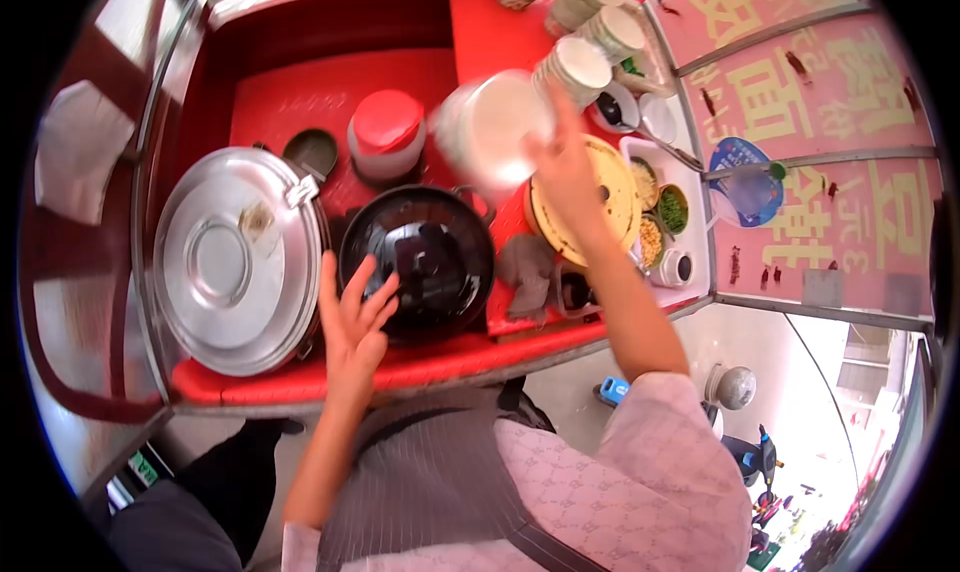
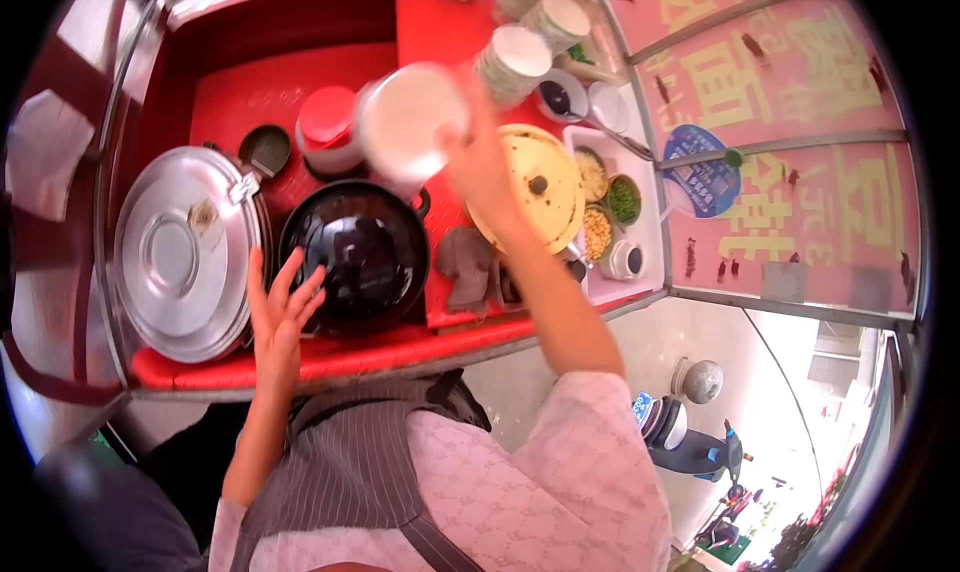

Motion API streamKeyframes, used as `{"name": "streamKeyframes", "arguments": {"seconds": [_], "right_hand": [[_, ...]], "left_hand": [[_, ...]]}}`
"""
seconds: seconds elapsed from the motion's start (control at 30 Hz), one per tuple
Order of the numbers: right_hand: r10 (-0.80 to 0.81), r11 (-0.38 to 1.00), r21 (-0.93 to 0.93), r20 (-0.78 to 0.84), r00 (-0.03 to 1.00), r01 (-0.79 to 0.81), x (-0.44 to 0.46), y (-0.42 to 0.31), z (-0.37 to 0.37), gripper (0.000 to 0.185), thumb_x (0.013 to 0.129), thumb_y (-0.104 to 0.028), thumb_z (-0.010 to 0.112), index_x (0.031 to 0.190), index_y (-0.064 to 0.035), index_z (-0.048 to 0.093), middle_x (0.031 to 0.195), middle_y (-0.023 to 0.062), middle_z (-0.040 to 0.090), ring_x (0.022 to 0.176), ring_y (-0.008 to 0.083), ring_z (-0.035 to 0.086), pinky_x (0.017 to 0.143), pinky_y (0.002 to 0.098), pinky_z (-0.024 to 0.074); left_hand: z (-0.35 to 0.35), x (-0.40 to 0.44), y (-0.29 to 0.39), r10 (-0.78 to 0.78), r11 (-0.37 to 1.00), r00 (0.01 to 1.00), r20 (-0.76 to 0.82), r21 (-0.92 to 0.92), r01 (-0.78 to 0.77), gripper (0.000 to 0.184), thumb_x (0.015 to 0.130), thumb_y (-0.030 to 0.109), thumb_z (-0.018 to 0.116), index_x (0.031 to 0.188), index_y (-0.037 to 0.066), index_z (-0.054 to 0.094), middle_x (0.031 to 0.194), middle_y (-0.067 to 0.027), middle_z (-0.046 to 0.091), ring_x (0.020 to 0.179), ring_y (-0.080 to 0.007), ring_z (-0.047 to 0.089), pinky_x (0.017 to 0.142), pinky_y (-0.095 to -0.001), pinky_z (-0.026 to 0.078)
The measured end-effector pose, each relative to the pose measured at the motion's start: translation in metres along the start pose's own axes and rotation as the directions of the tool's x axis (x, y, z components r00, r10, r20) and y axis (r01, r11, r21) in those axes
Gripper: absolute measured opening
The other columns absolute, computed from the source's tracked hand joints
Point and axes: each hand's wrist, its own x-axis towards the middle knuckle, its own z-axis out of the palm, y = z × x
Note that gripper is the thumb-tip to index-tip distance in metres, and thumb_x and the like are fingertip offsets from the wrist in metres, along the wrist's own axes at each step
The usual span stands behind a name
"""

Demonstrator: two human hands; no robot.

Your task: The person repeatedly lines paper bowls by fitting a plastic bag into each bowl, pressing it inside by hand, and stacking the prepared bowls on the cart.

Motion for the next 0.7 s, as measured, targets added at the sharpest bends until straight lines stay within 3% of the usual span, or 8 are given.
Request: {"name": "streamKeyframes", "arguments": {"seconds": [0.17, 0.23, 0.27, 0.33, 0.37, 0.43, 0.6, 0.7], "right_hand": [[0.058, 0.998, -0.018, -0.279, 0.959, -0.066, 0.119, 0.035, -0.115, 0.067, 0.093, -0.005, 0.055, 0.156, -0.0184, 0.035, 0.083, 0.0054, 0.062, 0.045, 0.0048, 0.036, 0.037, 0.0213, 0.0258], [0.254, 0.947, -0.124, -0.277, 0.927, -0.296, 0.143, 0.075, -0.139, 0.071, 0.089, -0.002, 0.054, 0.155, -0.0200, 0.037, 0.098, 0.0146, 0.070, 0.059, 0.0157, 0.059, 0.049, 0.0292, 0.0458], [0.252, 0.949, -0.119, -0.276, 0.927, -0.293, 0.150, 0.119, -0.149, 0.071, 0.089, -0.002, 0.054, 0.155, -0.0200, 0.037, 0.098, 0.0146, 0.070, 0.059, 0.0157, 0.059, 0.049, 0.0292, 0.0458], [-0.197, 0.635, -0.772, -0.142, 0.970, 0.015, 0.162, 0.206, -0.157, 0.076, 0.083, -0.001, 0.051, 0.154, -0.0245, 0.040, 0.119, 0.0219, 0.068, 0.096, 0.0330, 0.070, 0.081, 0.0419, 0.0545], [-0.199, 0.640, -0.768, -0.144, 0.969, 0.017, 0.165, 0.192, -0.150, 0.076, 0.083, -0.001, 0.051, 0.154, -0.0245, 0.040, 0.119, 0.0219, 0.068, 0.096, 0.0330, 0.070, 0.081, 0.0419, 0.0545], [0.348, 0.528, -0.741, -0.256, 0.902, -0.415, 0.166, 0.137, -0.133, 0.080, 0.078, -0.002, 0.048, 0.153, -0.0298, 0.041, 0.135, 0.0219, 0.060, 0.127, 0.0402, 0.056, 0.106, 0.0464, 0.0422], [0.471, 0.294, -0.901, -0.153, 0.869, -0.318, 0.189, 0.108, -0.117, 0.069, 0.087, -0.006, 0.044, 0.151, -0.0338, 0.042, 0.133, 0.0182, 0.063, 0.121, 0.0352, 0.062, 0.100, 0.0504, 0.0481], [0.448, 0.288, -0.903, -0.167, 0.878, -0.319, 0.182, 0.111, -0.109, 0.067, 0.089, -0.010, 0.046, 0.151, -0.0332, 0.041, 0.134, 0.0178, 0.062, 0.119, 0.0355, 0.063, 0.097, 0.0500, 0.0499]], "left_hand": [[-0.010, -0.014, -0.001, -0.023, 0.990, 0.996, -0.082, 0.140, 0.035, 0.089, 0.096, 0.042, 0.062, 0.159, 0.006, 0.010, 0.144, -0.0258, 0.046, 0.116, -0.0339, 0.063, 0.096, -0.0386, 0.052], [-0.009, -0.016, -0.007, -0.012, 0.993, 0.997, -0.078, 0.116, 0.021, 0.077, 0.097, 0.037, 0.060, 0.155, 0.002, 0.021, 0.137, -0.0250, 0.051, 0.111, -0.0317, 0.066, 0.092, -0.0374, 0.054], [-0.008, -0.016, -0.007, -0.028, 0.992, 0.998, -0.060, 0.122, 0.035, 0.074, 0.098, 0.036, 0.059, 0.153, 0.001, 0.024, 0.136, -0.0245, 0.052, 0.110, -0.0314, 0.067, 0.092, -0.0374, 0.054], [-0.003, -0.014, -0.006, -0.041, 0.990, 0.998, -0.054, 0.134, 0.048, 0.067, 0.098, 0.033, 0.060, 0.149, 0.000, 0.031, 0.132, -0.0231, 0.055, 0.107, -0.0306, 0.068, 0.091, -0.0374, 0.054], [-0.003, -0.014, -0.005, -0.044, 0.987, 0.998, -0.053, 0.152, 0.052, 0.067, 0.097, 0.032, 0.061, 0.149, 0.000, 0.032, 0.130, -0.0225, 0.057, 0.106, -0.0301, 0.068, 0.091, -0.0371, 0.054], [-0.006, -0.014, -0.005, -0.030, 0.983, 0.998, -0.058, 0.178, 0.040, 0.066, 0.097, 0.032, 0.061, 0.148, 0.000, 0.034, 0.128, -0.0219, 0.058, 0.106, -0.0294, 0.068, 0.090, -0.0372, 0.054], [-0.012, -0.014, -0.011, -0.056, 0.985, 0.994, -0.092, 0.159, 0.070, 0.062, 0.096, 0.032, 0.063, 0.143, -0.002, 0.041, 0.126, -0.0209, 0.060, 0.105, -0.0292, 0.068, 0.090, -0.0376, 0.055], [-0.005, -0.013, -0.009, -0.063, 0.986, 0.994, -0.090, 0.147, 0.076, 0.057, 0.096, 0.031, 0.064, 0.138, -0.003, 0.046, 0.125, -0.0199, 0.061, 0.105, -0.0290, 0.068, 0.091, -0.0376, 0.054]]}}
